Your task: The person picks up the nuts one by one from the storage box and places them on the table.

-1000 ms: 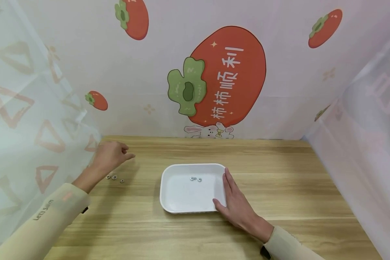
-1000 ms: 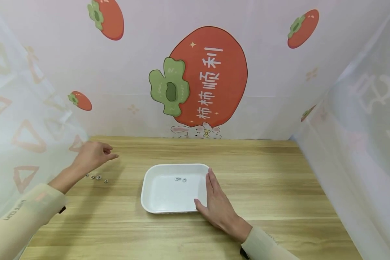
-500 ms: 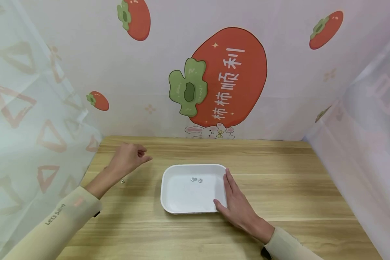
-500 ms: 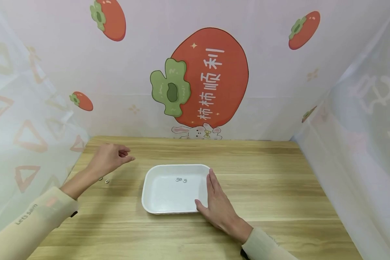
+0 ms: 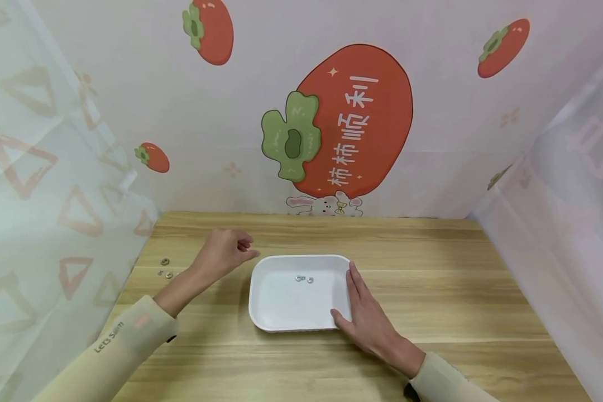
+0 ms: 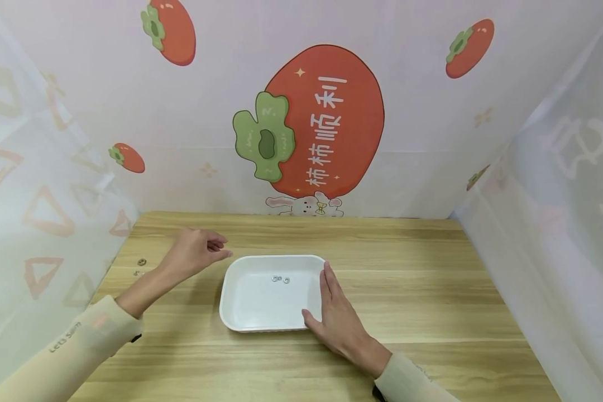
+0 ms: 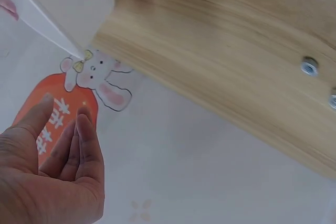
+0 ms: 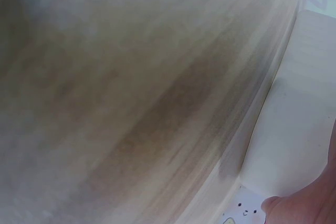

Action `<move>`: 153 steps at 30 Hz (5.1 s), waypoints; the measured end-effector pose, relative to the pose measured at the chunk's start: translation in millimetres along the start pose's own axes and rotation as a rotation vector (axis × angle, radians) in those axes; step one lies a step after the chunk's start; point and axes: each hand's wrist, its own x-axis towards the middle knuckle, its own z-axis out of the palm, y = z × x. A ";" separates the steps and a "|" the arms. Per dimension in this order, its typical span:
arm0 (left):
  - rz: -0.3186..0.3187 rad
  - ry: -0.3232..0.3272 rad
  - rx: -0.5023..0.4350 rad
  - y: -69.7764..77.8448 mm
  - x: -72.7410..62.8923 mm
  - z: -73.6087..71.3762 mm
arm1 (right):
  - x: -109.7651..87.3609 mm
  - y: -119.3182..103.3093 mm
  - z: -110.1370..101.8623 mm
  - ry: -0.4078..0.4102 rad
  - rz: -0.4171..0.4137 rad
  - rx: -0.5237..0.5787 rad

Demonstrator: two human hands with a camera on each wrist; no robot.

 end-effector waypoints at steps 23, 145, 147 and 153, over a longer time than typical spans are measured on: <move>0.023 -0.193 -0.012 39.4 4.3 40.8 | 0.2 0.2 0.7 -0.004 0.000 -0.003; -0.026 -0.178 -0.129 46.3 9.1 95.8 | 0.9 1.5 2.4 0.008 0.003 0.008; -0.027 -0.165 -0.142 46.1 8.0 94.9 | 1.0 1.5 1.8 0.010 0.003 0.015; -0.037 -0.144 -0.184 44.9 5.6 94.3 | 1.7 2.4 2.5 0.016 0.001 0.008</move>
